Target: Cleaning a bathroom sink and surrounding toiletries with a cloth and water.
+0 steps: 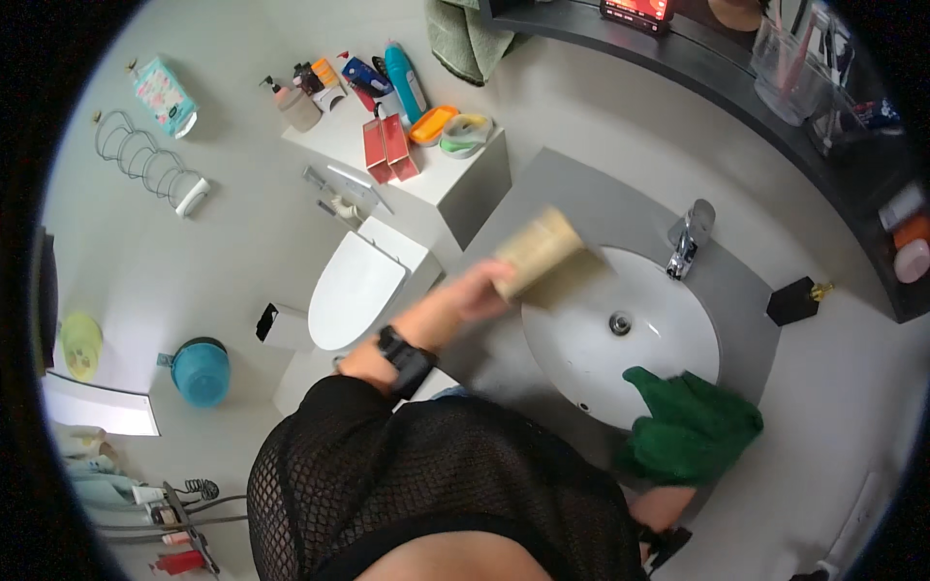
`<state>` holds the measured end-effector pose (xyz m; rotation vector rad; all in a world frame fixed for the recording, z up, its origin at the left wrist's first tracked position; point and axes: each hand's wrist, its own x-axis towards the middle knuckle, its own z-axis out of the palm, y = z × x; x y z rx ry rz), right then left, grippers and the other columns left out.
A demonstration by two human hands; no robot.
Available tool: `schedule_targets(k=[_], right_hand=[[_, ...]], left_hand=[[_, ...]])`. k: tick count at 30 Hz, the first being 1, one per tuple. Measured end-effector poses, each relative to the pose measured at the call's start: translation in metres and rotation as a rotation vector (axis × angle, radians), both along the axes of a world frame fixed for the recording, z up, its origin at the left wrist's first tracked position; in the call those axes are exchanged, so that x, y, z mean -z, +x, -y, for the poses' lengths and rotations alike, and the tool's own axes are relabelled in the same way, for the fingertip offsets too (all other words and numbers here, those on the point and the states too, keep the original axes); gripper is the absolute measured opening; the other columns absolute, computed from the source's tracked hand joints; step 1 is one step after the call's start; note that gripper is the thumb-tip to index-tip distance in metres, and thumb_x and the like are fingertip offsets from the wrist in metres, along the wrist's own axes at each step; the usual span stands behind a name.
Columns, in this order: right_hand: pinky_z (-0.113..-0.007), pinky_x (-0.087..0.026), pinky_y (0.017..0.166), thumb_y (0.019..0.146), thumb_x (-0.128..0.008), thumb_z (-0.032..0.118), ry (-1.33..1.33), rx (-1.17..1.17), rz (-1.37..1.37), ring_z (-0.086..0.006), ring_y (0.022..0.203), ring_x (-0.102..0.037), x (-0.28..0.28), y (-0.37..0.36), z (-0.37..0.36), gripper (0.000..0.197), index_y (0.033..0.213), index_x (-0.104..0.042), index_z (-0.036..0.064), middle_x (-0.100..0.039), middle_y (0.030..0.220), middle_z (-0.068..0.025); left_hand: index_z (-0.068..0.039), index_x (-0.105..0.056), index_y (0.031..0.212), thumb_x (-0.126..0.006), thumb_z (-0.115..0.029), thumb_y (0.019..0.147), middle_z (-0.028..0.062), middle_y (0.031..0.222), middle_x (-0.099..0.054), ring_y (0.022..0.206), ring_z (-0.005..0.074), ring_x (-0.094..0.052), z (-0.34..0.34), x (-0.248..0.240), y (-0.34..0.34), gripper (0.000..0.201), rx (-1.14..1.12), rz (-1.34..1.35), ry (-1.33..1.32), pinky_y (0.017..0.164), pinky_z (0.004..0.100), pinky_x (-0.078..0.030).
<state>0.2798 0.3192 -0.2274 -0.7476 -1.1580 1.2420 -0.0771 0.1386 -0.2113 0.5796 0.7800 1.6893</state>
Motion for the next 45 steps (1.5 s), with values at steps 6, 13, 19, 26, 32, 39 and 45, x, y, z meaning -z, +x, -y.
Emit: schedule_targets(k=[6,13,19,26,32,39,45], right_hand=[[-0.036,-0.043,0.08,0.088,-0.043,0.026,-0.001,-0.047,-0.065,-0.0264,0.089,-0.053,-0.032,0.016,-0.003,0.031,0.106,-0.049,0.0011,-0.054,0.1,-0.013],[-0.036,-0.043,0.08,0.087,-0.044,0.027,-0.118,-0.054,-0.313,-0.0252,0.089,-0.053,-0.051,0.033,-0.003,0.033,0.107,-0.049,0.0019,-0.054,0.101,-0.0121],[-0.035,-0.043,0.08,0.087,-0.045,0.029,-0.097,0.101,-0.403,-0.0242,0.089,-0.052,-0.058,0.078,0.005,0.034,0.108,-0.048,0.0025,-0.054,0.101,-0.0113],[-0.033,-0.041,0.086,0.083,-0.049,0.024,-0.37,0.226,-0.124,-0.0257,0.094,-0.052,0.105,0.164,-0.011,0.033,0.107,-0.052,0.0018,-0.056,0.099,-0.0144],[-0.042,-0.027,0.099,0.08,-0.045,0.045,-0.752,-0.18,1.559,-0.0352,0.115,-0.039,0.03,0.052,-0.02,0.059,0.121,-0.043,0.0018,-0.042,0.124,-0.0208],[-0.042,-0.022,0.101,0.079,-0.045,0.048,-0.347,0.067,1.622,-0.0348,0.119,-0.034,0.062,0.063,-0.015,0.06,0.122,-0.044,0.0065,-0.038,0.128,-0.019],[-0.041,-0.034,0.093,0.078,-0.05,0.044,-0.655,-0.108,1.526,-0.0365,0.107,-0.045,0.046,0.051,-0.038,0.053,0.112,-0.051,0.0031,-0.05,0.113,-0.0224]], left_hand=[[-0.01,-0.043,0.124,-0.065,-0.046,0.062,0.0134,0.111,-0.054,0.105,0.027,-0.049,0.079,-0.058,-0.194,0.075,-1.021,-1.375,-1.139,0.083,0.0365,-0.042],[-0.008,-0.048,0.116,-0.064,-0.068,0.052,0.0188,0.098,-0.059,0.096,0.0326,-0.053,0.04,-0.025,-0.253,0.09,-0.947,-1.453,-1.395,0.08,0.0412,-0.043],[-0.005,-0.052,0.102,-0.067,-0.029,0.072,0.0123,0.097,-0.05,0.087,0.0253,-0.049,-0.054,-0.054,-0.172,0.041,-1.507,-1.943,-0.286,0.072,0.0382,-0.042],[-0.004,-0.052,0.101,-0.071,-0.014,0.067,0.009,0.098,-0.053,0.087,0.0217,-0.053,-0.253,-0.053,0.108,0.04,-0.282,-1.494,0.431,0.072,0.0323,-0.045],[-0.004,-0.045,0.116,-0.071,-0.024,0.063,0.014,0.107,-0.051,0.102,0.0292,-0.049,-0.418,-0.011,0.16,0.062,-0.203,-1.365,0.171,0.085,0.0354,-0.042],[-0.005,-0.042,0.12,-0.077,-0.03,0.056,0.0159,0.114,-0.047,0.104,0.031,-0.048,-0.477,-0.01,0.196,0.077,-0.067,-1.689,-0.108,0.088,0.0375,-0.041],[-0.003,-0.048,0.104,-0.078,-0.029,0.056,0.0155,0.103,-0.05,0.096,0.0321,-0.05,-0.404,-0.023,0.164,0.063,-0.301,-1.529,0.051,0.08,0.0386,-0.043]])
